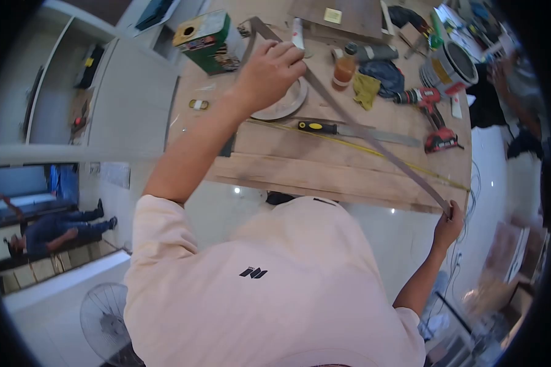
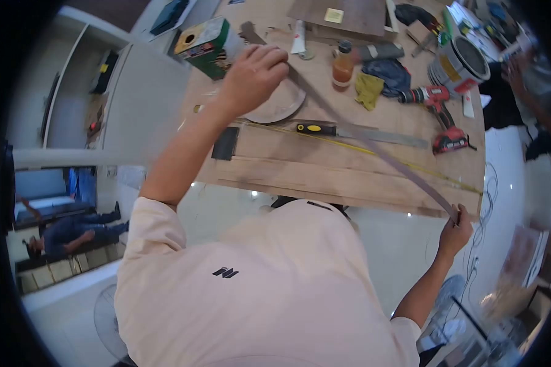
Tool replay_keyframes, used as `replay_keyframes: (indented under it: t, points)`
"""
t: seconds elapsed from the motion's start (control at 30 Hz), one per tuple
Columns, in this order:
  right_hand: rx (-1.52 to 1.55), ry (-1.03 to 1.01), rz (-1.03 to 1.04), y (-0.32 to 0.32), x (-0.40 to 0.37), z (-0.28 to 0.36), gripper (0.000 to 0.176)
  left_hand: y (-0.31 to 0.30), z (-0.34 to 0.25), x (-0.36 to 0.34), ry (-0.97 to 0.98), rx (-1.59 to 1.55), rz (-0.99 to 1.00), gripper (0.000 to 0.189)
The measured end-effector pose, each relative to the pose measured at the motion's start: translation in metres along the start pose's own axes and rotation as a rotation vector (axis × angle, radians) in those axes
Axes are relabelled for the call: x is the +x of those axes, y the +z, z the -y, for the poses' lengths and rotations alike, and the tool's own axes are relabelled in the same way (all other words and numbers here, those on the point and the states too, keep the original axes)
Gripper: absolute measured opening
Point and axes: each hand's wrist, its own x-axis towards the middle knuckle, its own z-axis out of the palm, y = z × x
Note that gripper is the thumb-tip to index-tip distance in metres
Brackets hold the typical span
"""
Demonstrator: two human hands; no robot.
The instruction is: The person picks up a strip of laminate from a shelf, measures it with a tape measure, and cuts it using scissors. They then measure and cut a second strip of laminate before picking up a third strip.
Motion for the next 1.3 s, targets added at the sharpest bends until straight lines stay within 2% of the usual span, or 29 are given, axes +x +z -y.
replay_keyframes:
  t: [0.03, 0.13, 0.2, 0.27, 0.33, 0.4, 0.47, 0.5, 0.57, 0.67, 0.7, 0.8, 0.87, 0.97, 1.03, 1.13, 1.23, 1.3]
  points:
    - [0.08, -0.05, 0.002, 0.017, 0.006, -0.007, 0.019, 0.004, -0.004, -0.012, -0.05, 0.008, 0.009, 0.017]
    - [0.309, -0.025, 0.276, 0.043, 0.023, 0.021, 0.018, 0.015, -0.032, -0.051, -0.203, -0.067, 0.049, 0.02]
    - [0.359, -0.072, 0.31, 0.061, 0.024, 0.032, 0.019, 0.011, -0.058, -0.093, -0.321, -0.189, 0.112, 0.021]
    - [0.367, -0.1, 0.338, 0.075, 0.018, 0.042, 0.022, 0.002, -0.083, -0.143, -0.483, -0.273, 0.209, 0.021]
    - [0.44, 0.014, 0.396, 0.067, 0.013, 0.081, 0.024, -0.005, -0.101, -0.206, -0.595, -0.364, 0.154, 0.025]
    - [0.432, -0.03, 0.394, 0.071, 0.001, 0.101, 0.026, -0.008, -0.128, -0.28, -0.868, -0.458, 0.165, 0.018]
    - [0.447, -0.038, 0.408, 0.063, -0.015, 0.133, 0.031, -0.013, -0.155, -0.348, -1.034, -0.473, 0.146, 0.015]
    - [0.459, 0.033, 0.521, 0.061, -0.021, 0.146, 0.033, -0.008, -0.168, -0.395, -1.068, -0.461, 0.207, 0.016]
    - [0.5, 0.181, 0.758, 0.058, -0.043, 0.173, 0.037, -0.022, -0.189, -0.457, -1.268, -0.645, 0.492, 0.023]
    - [0.306, -0.171, 0.738, 0.062, -0.096, 0.207, 0.04, -0.038, -0.206, -0.555, -1.333, -0.771, 0.779, 0.029]
    - [0.324, -0.115, 0.809, 0.056, -0.112, 0.228, 0.039, -0.049, -0.211, -0.58, -1.389, -0.824, 0.841, 0.03]
    - [0.369, 0.013, 1.025, 0.046, -0.163, 0.283, 0.037, -0.06, -0.229, -0.683, -1.508, -0.761, 0.791, 0.028]
    - [0.383, 0.078, 1.17, 0.066, -0.196, 0.291, 0.036, -0.081, -0.228, -0.717, -1.606, -0.723, 0.803, 0.028]
    - [0.273, 0.025, 1.336, 0.098, -0.236, 0.269, 0.04, -0.091, -0.218, -0.767, -1.703, -0.756, 0.706, 0.028]
    - [-0.021, 0.018, 1.552, 0.108, -0.244, 0.261, 0.043, -0.103, -0.204, -0.771, -1.71, -0.73, 0.678, 0.028]
    - [0.092, 0.396, 1.525, 0.087, -0.257, 0.248, 0.049, -0.098, -0.177, -0.772, -1.671, -0.741, 0.574, 0.03]
    - [0.129, 0.695, 1.772, 0.086, -0.257, 0.23, 0.06, -0.104, -0.135, -0.747, -1.555, -0.756, 0.537, 0.031]
    - [-0.067, 0.773, 1.961, 0.096, -0.235, 0.216, 0.05, -0.122, -0.089, -0.711, -1.536, -0.818, 0.519, 0.032]
